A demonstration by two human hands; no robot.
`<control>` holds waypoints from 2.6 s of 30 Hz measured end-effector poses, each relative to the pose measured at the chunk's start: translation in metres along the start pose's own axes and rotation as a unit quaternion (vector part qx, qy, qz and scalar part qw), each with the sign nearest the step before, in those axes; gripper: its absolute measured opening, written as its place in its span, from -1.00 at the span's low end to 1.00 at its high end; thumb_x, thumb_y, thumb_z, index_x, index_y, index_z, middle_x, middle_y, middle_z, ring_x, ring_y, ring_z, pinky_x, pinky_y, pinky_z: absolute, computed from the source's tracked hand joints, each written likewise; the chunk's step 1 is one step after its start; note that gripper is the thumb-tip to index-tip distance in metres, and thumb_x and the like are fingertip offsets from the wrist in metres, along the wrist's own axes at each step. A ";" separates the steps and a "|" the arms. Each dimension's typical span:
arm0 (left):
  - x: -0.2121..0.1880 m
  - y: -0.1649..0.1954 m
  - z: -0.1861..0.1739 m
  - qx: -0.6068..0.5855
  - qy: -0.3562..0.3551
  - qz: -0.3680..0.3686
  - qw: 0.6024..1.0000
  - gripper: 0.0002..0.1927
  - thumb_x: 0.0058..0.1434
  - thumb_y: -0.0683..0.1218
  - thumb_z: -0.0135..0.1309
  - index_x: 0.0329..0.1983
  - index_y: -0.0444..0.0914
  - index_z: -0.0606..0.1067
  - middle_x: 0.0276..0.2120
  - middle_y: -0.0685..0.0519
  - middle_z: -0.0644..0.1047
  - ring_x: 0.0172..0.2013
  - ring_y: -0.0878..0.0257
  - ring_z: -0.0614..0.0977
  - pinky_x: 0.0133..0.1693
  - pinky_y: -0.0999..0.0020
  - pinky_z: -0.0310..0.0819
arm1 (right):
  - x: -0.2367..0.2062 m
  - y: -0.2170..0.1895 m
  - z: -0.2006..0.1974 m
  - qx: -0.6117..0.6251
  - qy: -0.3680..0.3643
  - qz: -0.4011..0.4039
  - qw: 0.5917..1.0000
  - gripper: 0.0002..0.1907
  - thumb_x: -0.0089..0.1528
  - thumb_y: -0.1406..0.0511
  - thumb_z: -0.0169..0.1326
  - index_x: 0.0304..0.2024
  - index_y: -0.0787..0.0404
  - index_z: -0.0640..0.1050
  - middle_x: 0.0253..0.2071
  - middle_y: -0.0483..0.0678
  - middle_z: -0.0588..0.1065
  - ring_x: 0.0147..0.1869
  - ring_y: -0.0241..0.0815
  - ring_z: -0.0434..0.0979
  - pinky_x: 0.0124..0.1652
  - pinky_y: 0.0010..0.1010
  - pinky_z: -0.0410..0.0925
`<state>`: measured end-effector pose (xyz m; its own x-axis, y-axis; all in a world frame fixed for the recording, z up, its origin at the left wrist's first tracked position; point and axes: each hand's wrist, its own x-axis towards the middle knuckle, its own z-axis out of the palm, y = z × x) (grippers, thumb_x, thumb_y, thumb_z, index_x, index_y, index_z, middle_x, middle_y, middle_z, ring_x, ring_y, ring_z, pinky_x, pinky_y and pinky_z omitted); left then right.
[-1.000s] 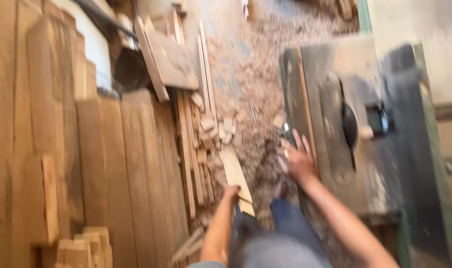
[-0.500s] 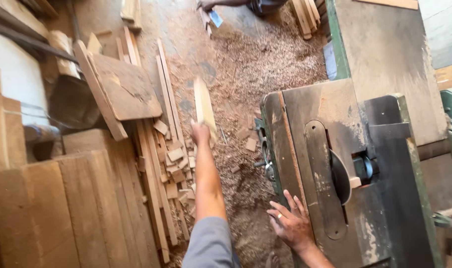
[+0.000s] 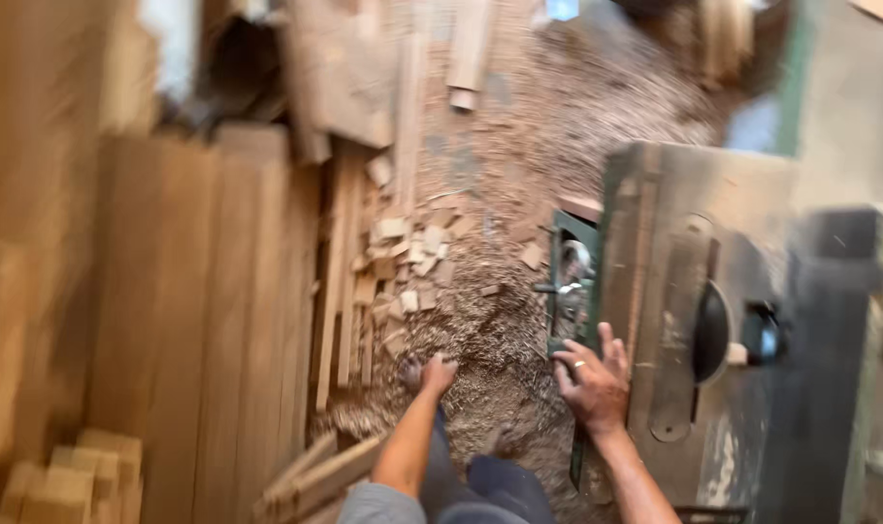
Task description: The person repeatedly picks up wooden planks and feeds them through a table saw to cut them into smaller pieces. The person also uses a tape measure to measure the width of the cut wood pieces and stacks the finished pieces on the floor.
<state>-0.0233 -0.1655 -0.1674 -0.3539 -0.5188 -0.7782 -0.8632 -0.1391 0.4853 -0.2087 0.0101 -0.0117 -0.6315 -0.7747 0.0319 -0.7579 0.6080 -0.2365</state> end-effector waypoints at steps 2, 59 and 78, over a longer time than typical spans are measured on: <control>-0.030 -0.042 -0.014 -0.003 0.098 0.055 0.994 -0.57 0.17 0.08 0.18 0.04 -0.21 0.54 -0.07 -0.24 0.57 -0.04 -0.16 0.57 0.01 -0.02 0.46 | -0.001 0.003 0.006 -0.026 0.020 -0.016 0.999 -0.82 0.05 0.22 0.30 -0.27 -0.08 0.70 0.10 -0.26 0.58 0.59 0.02 0.20 0.49 -0.02 0.06; -0.280 0.023 0.007 0.465 0.150 0.492 0.720 -0.35 0.28 -0.22 -0.03 0.43 0.10 0.35 0.36 -0.04 0.40 0.37 -0.09 0.37 0.24 -0.51 0.13 | -0.239 0.019 -0.120 0.228 -0.001 0.050 0.972 -0.61 0.21 0.03 0.19 0.04 -0.02 0.60 0.10 0.06 0.59 0.22 0.04 0.55 0.23 -0.10 0.32; -0.247 0.101 0.038 0.472 0.184 0.499 0.704 -0.43 0.34 -0.16 0.07 0.41 0.08 0.44 0.36 -0.05 0.45 0.37 -0.06 0.42 0.25 -0.21 0.31 | -0.142 0.090 -0.070 0.096 0.146 -0.040 0.984 -0.58 0.36 0.36 -0.09 0.20 -0.09 0.58 0.28 0.01 0.48 0.39 -0.09 0.42 0.30 -0.18 0.20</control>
<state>-0.0363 -0.0190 0.0586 -0.9856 -0.1693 0.0018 -0.1682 0.9805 0.1013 -0.1990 0.1873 0.0306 -0.6128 -0.7189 0.3281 -0.7795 0.4816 -0.4006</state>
